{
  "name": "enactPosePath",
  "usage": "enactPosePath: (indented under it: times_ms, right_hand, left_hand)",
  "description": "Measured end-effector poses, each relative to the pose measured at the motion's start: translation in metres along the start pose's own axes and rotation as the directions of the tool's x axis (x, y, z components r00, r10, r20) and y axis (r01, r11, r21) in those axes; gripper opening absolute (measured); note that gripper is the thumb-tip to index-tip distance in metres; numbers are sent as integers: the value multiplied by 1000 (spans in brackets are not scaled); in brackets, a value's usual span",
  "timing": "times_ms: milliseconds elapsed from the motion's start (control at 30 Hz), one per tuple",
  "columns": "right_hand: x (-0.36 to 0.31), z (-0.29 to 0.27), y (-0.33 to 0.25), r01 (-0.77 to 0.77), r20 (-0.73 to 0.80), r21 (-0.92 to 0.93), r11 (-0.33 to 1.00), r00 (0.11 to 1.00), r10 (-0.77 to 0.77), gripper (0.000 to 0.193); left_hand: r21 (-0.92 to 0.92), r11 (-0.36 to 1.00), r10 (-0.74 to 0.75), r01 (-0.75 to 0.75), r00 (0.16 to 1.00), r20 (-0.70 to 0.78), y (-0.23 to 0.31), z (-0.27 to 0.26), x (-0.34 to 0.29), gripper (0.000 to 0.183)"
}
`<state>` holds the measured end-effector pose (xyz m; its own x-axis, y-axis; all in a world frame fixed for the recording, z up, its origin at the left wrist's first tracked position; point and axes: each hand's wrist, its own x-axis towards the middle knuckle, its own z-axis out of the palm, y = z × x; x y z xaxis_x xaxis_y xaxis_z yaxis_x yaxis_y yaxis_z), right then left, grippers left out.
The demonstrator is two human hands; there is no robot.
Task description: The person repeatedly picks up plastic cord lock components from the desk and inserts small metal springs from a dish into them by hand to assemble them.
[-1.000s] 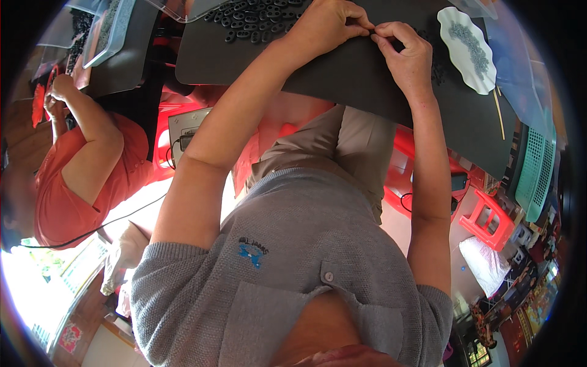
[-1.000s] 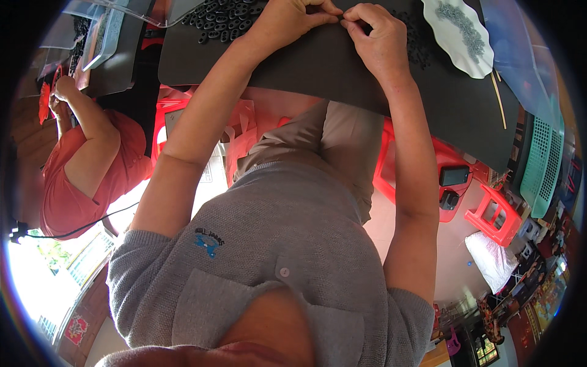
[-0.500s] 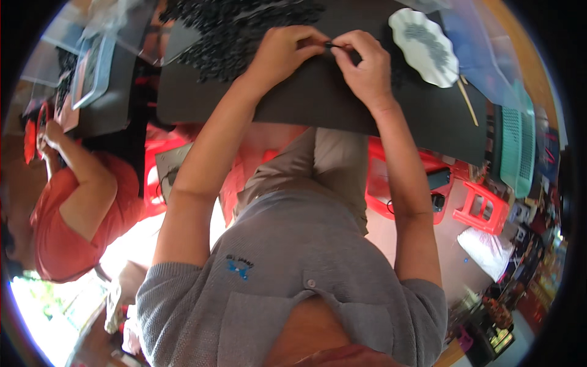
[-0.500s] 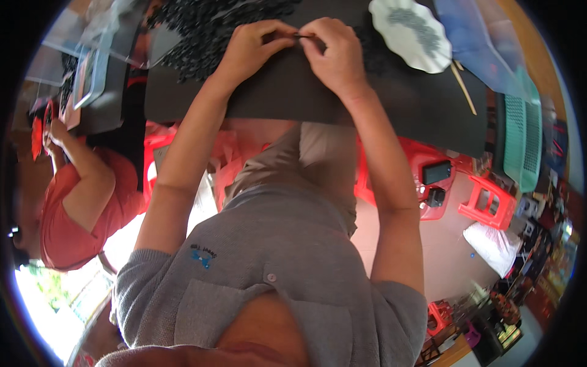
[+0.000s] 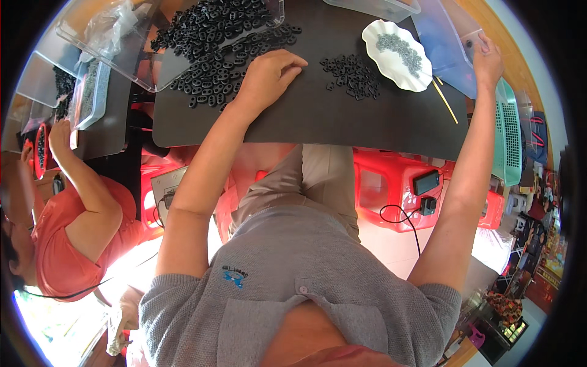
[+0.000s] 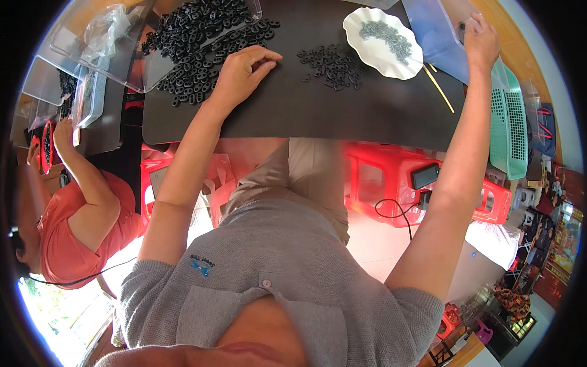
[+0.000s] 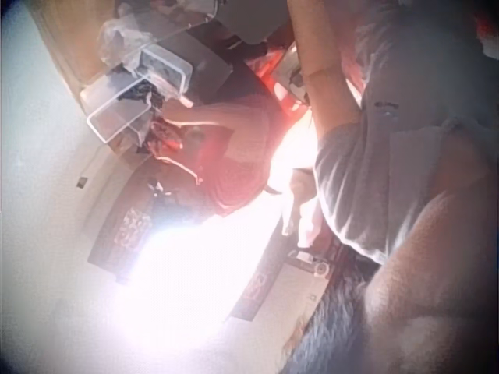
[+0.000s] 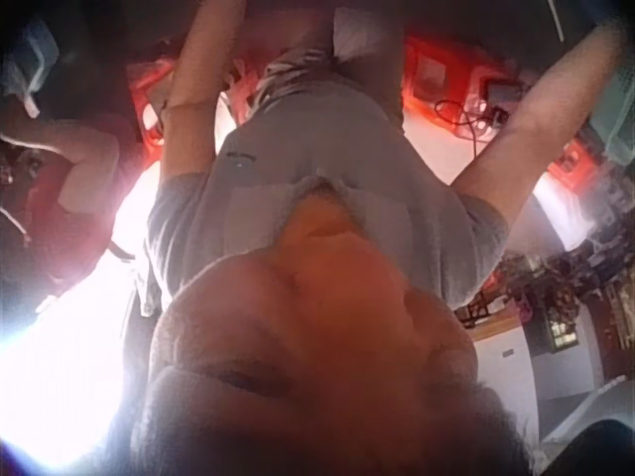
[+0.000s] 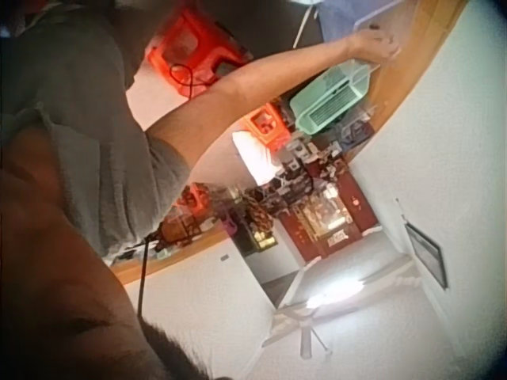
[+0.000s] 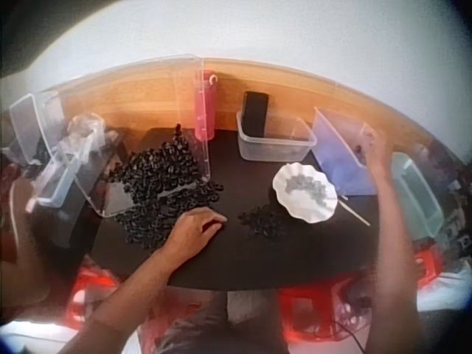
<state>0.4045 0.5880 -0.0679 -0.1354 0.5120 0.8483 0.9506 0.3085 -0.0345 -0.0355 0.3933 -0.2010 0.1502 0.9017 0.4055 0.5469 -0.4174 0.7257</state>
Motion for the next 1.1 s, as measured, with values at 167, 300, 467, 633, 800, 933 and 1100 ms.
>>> enactPosePath:
  times_ms: [167, 300, 467, 633, 800, 933, 1100]
  right_hand:
    - [-37, -8, -79, 166, 56, 114, 979, 983, -173, 17]
    - [-92, -1, -137, 23, 370, 372, 928, 913, -171, 15]
    - [-114, -1, -171, -166, 536, 471, 867, 834, -132, 12]
    - [-121, -14, -215, -82, 493, 560, 825, 833, -252, 12]
    - [-103, 12, -136, -273, 507, 404, 873, 861, 34, 15]
    - [-96, 31, -121, -209, 650, 393, 895, 752, -110, 20]
    - [-96, 43, -135, -162, 691, 330, 930, 713, -121, 19]
  left_hand:
    - [81, 995, 61, -61, 998, -1, 0, -1, -2, 18]
    - [166, 978, 133, -131, 991, -3, 14, 12, -1, 23]
    - [136, 981, 127, -138, 988, 89, 24, 21, 1, 22]
    - [211, 973, 73, -89, 994, 82, 34, 29, 0, 21]
    - [232, 965, 87, -119, 986, 145, 33, 34, 9, 21]
    - [195, 980, 9, -46, 983, 186, 34, 29, 18, 18]
    - [98, 994, 34, -55, 978, 204, 26, 31, 24, 14]
